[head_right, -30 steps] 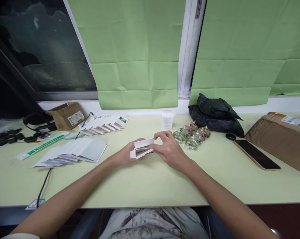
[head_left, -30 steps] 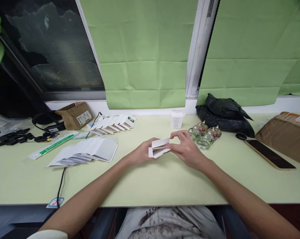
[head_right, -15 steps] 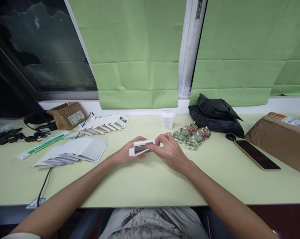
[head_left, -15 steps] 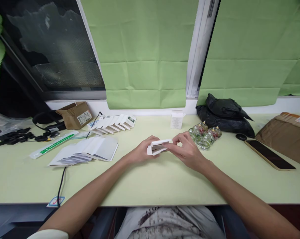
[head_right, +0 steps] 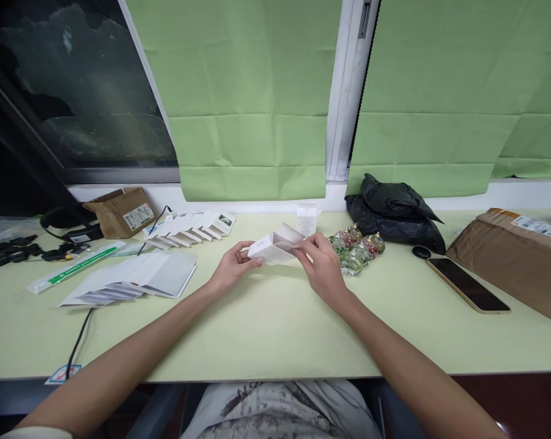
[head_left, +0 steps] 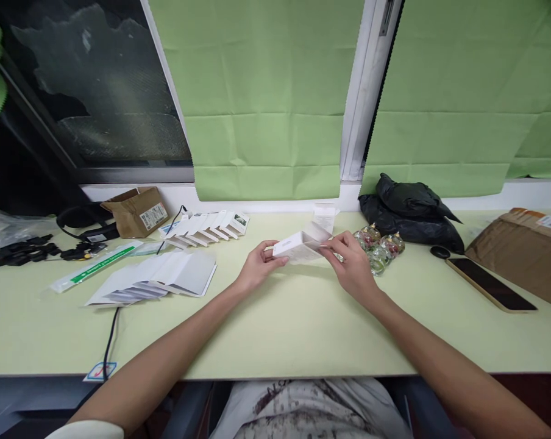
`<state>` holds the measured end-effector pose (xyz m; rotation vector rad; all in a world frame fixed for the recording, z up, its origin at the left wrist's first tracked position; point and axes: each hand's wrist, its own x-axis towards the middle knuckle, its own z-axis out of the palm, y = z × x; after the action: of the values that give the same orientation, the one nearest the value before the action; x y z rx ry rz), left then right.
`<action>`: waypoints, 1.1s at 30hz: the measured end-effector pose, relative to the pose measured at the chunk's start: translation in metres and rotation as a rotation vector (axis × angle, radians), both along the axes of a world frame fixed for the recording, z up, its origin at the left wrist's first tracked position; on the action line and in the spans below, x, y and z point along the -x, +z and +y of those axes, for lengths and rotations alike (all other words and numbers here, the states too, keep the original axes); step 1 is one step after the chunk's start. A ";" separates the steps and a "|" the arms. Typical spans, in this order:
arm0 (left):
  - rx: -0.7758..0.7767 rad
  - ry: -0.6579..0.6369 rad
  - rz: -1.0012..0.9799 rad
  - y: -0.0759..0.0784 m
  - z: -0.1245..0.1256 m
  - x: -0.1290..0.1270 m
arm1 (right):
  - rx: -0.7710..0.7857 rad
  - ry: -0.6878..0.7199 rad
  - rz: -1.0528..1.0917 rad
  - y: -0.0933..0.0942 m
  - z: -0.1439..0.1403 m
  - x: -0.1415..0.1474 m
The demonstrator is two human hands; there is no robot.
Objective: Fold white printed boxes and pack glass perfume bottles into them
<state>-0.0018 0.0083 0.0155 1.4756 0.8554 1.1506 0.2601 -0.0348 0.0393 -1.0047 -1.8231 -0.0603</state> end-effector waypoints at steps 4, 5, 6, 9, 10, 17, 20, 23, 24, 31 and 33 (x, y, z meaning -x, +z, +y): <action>-0.013 -0.018 0.020 -0.001 0.001 0.003 | 0.084 0.003 0.020 -0.004 0.002 0.001; -0.019 -0.033 0.039 -0.001 0.001 0.003 | 0.099 0.004 0.016 -0.004 0.003 0.001; -0.027 -0.045 0.059 -0.001 0.001 0.003 | 0.111 0.004 0.010 -0.005 0.004 0.001; -0.050 -0.075 0.105 -0.002 0.000 0.002 | 0.124 0.016 -0.016 -0.007 0.005 0.001; -0.060 -0.083 0.114 -0.003 0.000 0.002 | 0.122 0.024 -0.031 -0.007 0.005 0.001; -0.082 -0.075 0.244 -0.009 -0.002 0.000 | 0.043 0.016 -0.078 -0.005 0.003 0.004; -0.195 -0.031 0.322 -0.005 -0.006 0.001 | 0.031 0.065 -0.139 -0.005 0.001 0.005; -0.308 0.014 0.428 0.004 -0.012 0.002 | 0.019 0.103 -0.212 -0.006 -0.002 0.007; -0.326 0.033 0.460 0.007 -0.014 0.002 | 0.016 0.106 -0.230 -0.007 -0.003 0.007; -0.327 0.103 0.577 0.010 -0.018 0.004 | 0.077 0.137 -0.271 -0.008 -0.005 0.007; -0.321 0.086 0.566 0.007 -0.015 0.005 | 0.078 0.135 -0.242 -0.008 -0.004 0.006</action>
<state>-0.0063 -0.0064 0.0230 2.1023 1.1605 0.9704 0.2543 -0.0384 0.0310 -0.9590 -2.1244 -0.0291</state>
